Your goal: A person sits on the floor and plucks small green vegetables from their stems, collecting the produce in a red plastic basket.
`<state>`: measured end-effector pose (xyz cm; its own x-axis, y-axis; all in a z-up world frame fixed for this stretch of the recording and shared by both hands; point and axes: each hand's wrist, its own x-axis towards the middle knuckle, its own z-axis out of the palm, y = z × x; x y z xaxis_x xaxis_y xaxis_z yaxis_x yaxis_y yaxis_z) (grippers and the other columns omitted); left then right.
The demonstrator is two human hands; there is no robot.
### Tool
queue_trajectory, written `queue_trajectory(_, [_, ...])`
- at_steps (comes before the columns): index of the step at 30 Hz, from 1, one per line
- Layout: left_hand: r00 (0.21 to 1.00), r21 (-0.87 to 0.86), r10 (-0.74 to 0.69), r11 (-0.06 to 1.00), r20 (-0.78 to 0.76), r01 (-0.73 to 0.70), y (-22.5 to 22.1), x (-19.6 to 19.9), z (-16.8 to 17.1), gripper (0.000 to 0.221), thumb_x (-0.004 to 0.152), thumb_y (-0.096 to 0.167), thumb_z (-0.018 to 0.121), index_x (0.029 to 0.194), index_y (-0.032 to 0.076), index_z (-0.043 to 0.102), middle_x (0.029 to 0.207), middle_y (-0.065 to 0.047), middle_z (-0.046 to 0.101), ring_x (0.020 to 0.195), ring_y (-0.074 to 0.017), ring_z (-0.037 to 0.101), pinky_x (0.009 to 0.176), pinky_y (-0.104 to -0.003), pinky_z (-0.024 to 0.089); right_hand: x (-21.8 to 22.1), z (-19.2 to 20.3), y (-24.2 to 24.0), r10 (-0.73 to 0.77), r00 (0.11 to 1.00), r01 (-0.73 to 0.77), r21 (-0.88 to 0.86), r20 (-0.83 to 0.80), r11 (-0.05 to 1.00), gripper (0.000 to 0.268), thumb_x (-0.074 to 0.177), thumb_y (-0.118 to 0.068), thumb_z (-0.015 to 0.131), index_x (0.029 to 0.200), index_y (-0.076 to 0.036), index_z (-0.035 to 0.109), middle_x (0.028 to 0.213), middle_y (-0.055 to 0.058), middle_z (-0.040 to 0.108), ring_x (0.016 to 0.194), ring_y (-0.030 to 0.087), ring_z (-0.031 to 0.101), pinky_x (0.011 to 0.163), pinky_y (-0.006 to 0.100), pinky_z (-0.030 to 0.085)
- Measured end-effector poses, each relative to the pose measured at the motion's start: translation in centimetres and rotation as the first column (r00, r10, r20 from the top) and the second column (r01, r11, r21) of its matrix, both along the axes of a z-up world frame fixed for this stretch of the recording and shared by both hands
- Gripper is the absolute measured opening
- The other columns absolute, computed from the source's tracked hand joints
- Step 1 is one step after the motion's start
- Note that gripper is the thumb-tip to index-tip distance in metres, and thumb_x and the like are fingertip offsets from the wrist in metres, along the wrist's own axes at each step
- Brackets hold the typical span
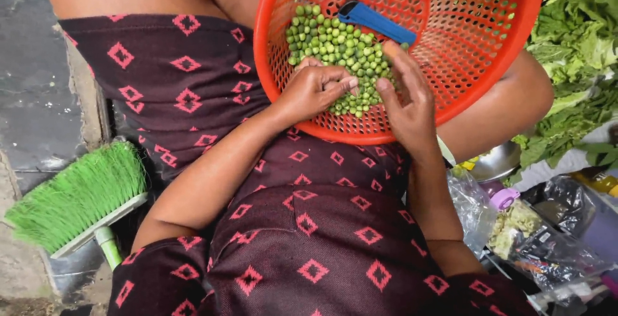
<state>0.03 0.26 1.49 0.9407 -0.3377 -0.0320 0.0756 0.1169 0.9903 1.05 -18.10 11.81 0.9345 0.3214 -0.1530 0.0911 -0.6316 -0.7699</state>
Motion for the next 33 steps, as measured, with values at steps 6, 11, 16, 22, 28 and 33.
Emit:
queue_trajectory(6, [0.991, 0.022, -0.124, 0.992, -0.052, 0.125, -1.1, -1.0, -2.9, 0.017, 0.103, 0.015, 0.062, 0.091, 0.01, 0.073, 0.043, 0.004, 0.052, 0.046, -0.0175, 0.048, 0.088, -0.038, 0.035, -0.6, 0.3, 0.7, 0.107, 0.99, -0.105, 0.021, -0.096, 0.994, 0.022, 0.098, -0.001, 0.073, 0.119, 0.004, 0.07, 0.114, 0.014, 0.065, 0.106, 0.029, 0.07, 0.085, 0.035, 0.063])
queue_trajectory(11, [0.977, 0.07, -0.21, 0.975, -0.049, 0.213, -0.2, -0.3, -0.4, 0.022, 0.102, 0.019, 0.063, 0.083, 0.014, 0.072, 0.042, 0.006, 0.053, 0.044, -0.016, 0.049, 0.086, -0.035, 0.034, -0.8, 0.6, -0.3, 0.091, 0.974, -0.078, 0.069, -0.208, 0.995, 0.026, 0.094, 0.005, 0.074, 0.119, 0.008, 0.065, 0.102, 0.017, 0.063, 0.097, 0.029, 0.071, 0.08, 0.038, 0.065])
queue_trajectory(16, [0.962, 0.081, -0.263, 0.96, -0.069, 0.268, 0.1, -0.1, 0.5, 0.02, 0.102, 0.016, 0.063, 0.086, 0.012, 0.073, 0.044, 0.005, 0.054, 0.044, -0.0165, 0.048, 0.084, -0.035, 0.035, -1.3, 0.5, -0.8, 0.065, 0.939, -0.031, 0.105, -0.337, 0.994, 0.026, 0.094, 0.007, 0.07, 0.119, 0.008, 0.063, 0.104, 0.017, 0.062, 0.099, 0.028, 0.072, 0.081, 0.039, 0.064])
queue_trajectory(22, [0.959, 0.118, -0.27, 0.953, -0.088, 0.279, 0.4, -0.2, 0.4, 0.026, 0.102, 0.029, 0.061, 0.082, 0.017, 0.071, 0.048, 0.007, 0.046, 0.046, -0.0118, 0.043, 0.068, -0.032, 0.035, 3.4, 5.8, -4.2, 0.028, 0.982, -0.023, -0.03, 0.186, 0.999, 0.01, 0.107, 0.006, 0.062, 0.117, 0.002, 0.063, 0.112, 0.017, 0.062, 0.11, 0.032, 0.061, 0.096, 0.042, 0.052])
queue_trajectory(28, [0.756, 0.253, -0.626, 0.713, -0.188, 0.654, 0.1, -0.2, 0.0, 0.034, 0.098, 0.047, 0.06, 0.072, 0.028, 0.072, 0.058, 0.01, 0.062, 0.051, -0.0089, 0.049, 0.058, -0.032, 0.036, 4.8, 6.9, -5.2, -0.226, 0.806, 0.243, 0.042, 0.547, 0.969, 0.011, 0.116, 0.003, 0.056, 0.123, 0.01, 0.059, 0.119, 0.025, 0.062, 0.11, 0.032, 0.06, 0.097, 0.042, 0.052])
queue_trajectory(33, [0.701, 0.278, -0.685, 0.646, -0.199, 0.711, 0.1, -0.2, 0.0, 0.034, 0.097, 0.05, 0.058, 0.074, 0.03, 0.073, 0.063, 0.013, 0.066, 0.056, -0.0082, 0.056, 0.063, -0.032, 0.039, 4.7, -1.3, -1.7, 0.201, 0.97, -0.163, -0.246, 0.136, 0.955, 0.017, 0.105, 0.006, 0.066, 0.12, 0.004, 0.073, 0.116, 0.02, 0.073, 0.106, 0.03, 0.069, 0.099, 0.041, 0.056])
